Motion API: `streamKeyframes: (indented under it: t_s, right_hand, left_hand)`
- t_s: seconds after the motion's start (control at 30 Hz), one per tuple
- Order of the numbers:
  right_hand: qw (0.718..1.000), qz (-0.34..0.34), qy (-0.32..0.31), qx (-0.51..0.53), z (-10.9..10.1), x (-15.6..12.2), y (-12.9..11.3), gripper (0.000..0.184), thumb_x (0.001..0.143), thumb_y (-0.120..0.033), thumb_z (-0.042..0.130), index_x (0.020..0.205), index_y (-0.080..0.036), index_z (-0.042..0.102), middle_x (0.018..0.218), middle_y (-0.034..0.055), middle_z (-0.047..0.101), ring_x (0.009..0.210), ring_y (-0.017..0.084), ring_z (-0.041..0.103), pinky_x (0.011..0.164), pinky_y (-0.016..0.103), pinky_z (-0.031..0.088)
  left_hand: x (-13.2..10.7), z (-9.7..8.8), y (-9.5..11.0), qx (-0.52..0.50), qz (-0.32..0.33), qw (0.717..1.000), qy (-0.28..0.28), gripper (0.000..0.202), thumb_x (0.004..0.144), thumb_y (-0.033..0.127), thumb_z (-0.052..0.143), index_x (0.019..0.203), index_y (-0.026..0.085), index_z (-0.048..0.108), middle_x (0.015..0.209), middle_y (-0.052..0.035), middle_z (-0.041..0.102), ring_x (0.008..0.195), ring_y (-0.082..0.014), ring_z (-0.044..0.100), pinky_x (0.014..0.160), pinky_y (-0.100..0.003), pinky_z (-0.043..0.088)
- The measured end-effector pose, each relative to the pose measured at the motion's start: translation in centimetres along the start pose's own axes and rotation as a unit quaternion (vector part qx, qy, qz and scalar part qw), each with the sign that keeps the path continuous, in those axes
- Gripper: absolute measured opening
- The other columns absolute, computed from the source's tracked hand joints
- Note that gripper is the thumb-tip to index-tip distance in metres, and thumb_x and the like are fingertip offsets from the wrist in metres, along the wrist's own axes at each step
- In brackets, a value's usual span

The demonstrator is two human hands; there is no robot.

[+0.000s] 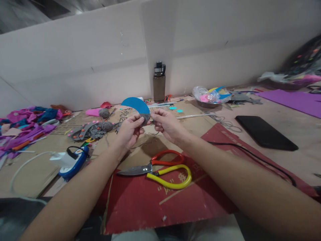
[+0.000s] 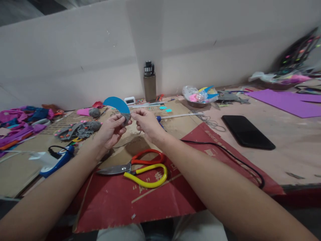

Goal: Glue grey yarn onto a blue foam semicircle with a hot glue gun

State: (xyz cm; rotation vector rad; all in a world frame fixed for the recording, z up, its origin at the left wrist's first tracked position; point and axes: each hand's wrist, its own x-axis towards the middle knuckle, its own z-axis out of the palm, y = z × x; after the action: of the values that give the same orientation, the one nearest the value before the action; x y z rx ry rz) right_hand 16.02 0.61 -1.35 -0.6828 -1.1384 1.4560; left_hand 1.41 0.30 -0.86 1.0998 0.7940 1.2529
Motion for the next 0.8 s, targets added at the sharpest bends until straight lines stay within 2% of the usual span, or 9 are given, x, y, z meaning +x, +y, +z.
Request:
streamKeyframes:
  t_s: [0.13, 0.27, 0.43, 0.67, 0.8]
  right_hand:
    - [0.997, 0.026, -0.054, 0.057, -0.1, -0.2, -0.2, 0.024, 0.063, -0.030, 0.070, 0.070, -0.018, 0.049, 0.058, -0.0078, 0.040, 0.046, 0.003, 0.023, 0.045, 0.020, 0.014]
    - [0.996, 0.017, -0.068, 0.053, -0.2, -0.2, 0.0, 0.025, 0.064, -0.030, 0.071, 0.070, -0.017, 0.051, 0.059, -0.0072, 0.042, 0.046, 0.003, 0.025, 0.045, 0.020, 0.014]
    - [0.997, 0.016, -0.053, 0.046, -0.1, -0.1, 0.4, 0.027, 0.064, -0.032, 0.072, 0.069, -0.017, 0.050, 0.057, -0.0074, 0.043, 0.046, 0.003, 0.025, 0.045, 0.021, 0.014]
    - [0.998, 0.026, -0.032, 0.055, 0.0, -0.1, 0.8, 0.031, 0.060, -0.032, 0.073, 0.069, -0.018, 0.046, 0.059, -0.0074, 0.047, 0.045, 0.002, 0.026, 0.045, 0.021, 0.016]
    - [1.000, 0.001, 0.007, -0.009, 0.2, -0.1, 1.1, 0.028, 0.063, -0.035, 0.070, 0.070, -0.018, 0.049, 0.060, -0.0075, 0.045, 0.047, 0.004, 0.030, 0.045, 0.022, 0.021]
  left_hand:
    - [0.0, -0.2, -0.1, -0.020, -0.022, 1.000, -0.007, 0.020, 0.065, 0.019, 0.075, 0.076, 0.015, 0.059, 0.077, -0.0014, 0.066, 0.071, -0.0109, 0.065, 0.040, -0.012, 0.036]
    - [0.1, -0.2, -0.5, -0.021, -0.022, 1.000, 0.000, 0.025, 0.064, 0.019, 0.076, 0.080, 0.015, 0.058, 0.077, -0.0002, 0.064, 0.068, -0.0092, 0.064, 0.042, -0.012, 0.039]
    - [0.0, 0.0, -0.9, -0.032, 0.001, 0.999, 0.033, 0.037, 0.058, 0.018, 0.079, 0.079, 0.017, 0.049, 0.075, 0.0007, 0.063, 0.069, -0.0126, 0.064, 0.045, -0.016, 0.042]
    - [-0.3, 0.5, -1.3, 0.055, 0.057, 0.996, 0.052, 0.025, 0.064, 0.025, 0.074, 0.077, 0.015, 0.056, 0.075, 0.0000, 0.059, 0.069, -0.0111, 0.059, 0.051, -0.020, 0.047]
    - [-0.5, 0.9, -1.6, 0.041, 0.088, 0.994, 0.050, 0.018, 0.066, 0.022, 0.072, 0.077, 0.015, 0.058, 0.078, 0.0005, 0.059, 0.069, -0.0090, 0.058, 0.065, -0.024, 0.051]
